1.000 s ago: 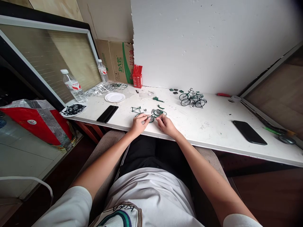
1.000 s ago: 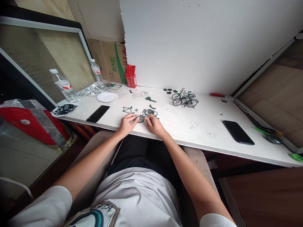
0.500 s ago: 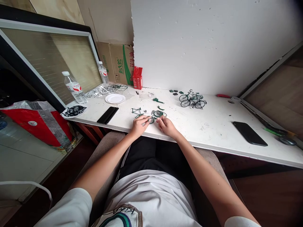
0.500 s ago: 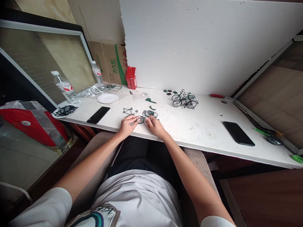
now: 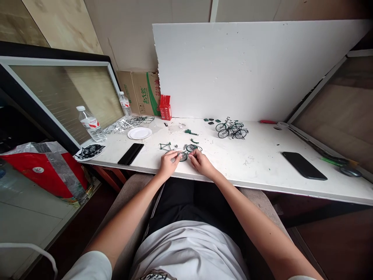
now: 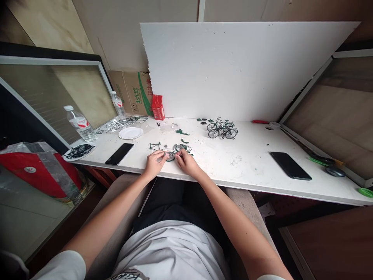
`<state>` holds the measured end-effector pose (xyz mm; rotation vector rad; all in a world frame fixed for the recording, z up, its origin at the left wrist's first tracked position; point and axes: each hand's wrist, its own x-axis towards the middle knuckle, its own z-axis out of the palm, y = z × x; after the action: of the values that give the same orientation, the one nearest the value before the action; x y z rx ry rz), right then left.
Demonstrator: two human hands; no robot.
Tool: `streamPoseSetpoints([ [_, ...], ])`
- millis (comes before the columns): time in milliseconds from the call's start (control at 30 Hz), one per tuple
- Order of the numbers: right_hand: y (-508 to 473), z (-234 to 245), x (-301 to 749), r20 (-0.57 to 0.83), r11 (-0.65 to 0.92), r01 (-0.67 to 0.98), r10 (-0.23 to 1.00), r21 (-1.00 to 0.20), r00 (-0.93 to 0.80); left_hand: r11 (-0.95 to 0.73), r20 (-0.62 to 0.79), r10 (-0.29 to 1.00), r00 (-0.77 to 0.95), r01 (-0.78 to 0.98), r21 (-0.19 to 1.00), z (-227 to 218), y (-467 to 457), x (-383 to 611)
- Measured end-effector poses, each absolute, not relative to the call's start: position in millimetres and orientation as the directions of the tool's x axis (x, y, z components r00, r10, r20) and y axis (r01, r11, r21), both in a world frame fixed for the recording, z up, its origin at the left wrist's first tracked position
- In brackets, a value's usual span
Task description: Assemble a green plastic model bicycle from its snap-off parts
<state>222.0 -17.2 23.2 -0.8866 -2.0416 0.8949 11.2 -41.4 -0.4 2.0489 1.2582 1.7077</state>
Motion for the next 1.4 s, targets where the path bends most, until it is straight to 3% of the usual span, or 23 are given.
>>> streamPoseSetpoints([
  [267, -17, 22, 220, 0.374, 0.559, 0.338, 0.795, -0.757, -0.478, -0.641, 0.723, 0.69, 0.014, 0.475, 0.602, 2, -43, 8],
  [667, -19, 27, 220, 0.309, 0.48, 0.322, 0.833, -0.816, -0.46, -0.656, 0.72, 0.693, 0.031, 0.44, 0.613, 0, -41, 7],
  [933, -18, 23, 221, 0.421, 0.583, 0.269, 0.773, -0.767, -0.474, -0.611, 0.677, 0.734, -0.041, 0.395, 0.686, -7, -38, 9],
  [1133, -22, 25, 220, 0.384, 0.573, 0.29, 0.771, -0.767, -0.508, -0.594, 0.652, 0.756, -0.056, 0.356, 0.721, -9, -36, 7],
  [1400, -23, 27, 222, 0.339, 0.54, 0.307, 0.786, -0.784, -0.517, -0.615, 0.679, 0.733, -0.029, 0.397, 0.681, -7, -38, 7],
])
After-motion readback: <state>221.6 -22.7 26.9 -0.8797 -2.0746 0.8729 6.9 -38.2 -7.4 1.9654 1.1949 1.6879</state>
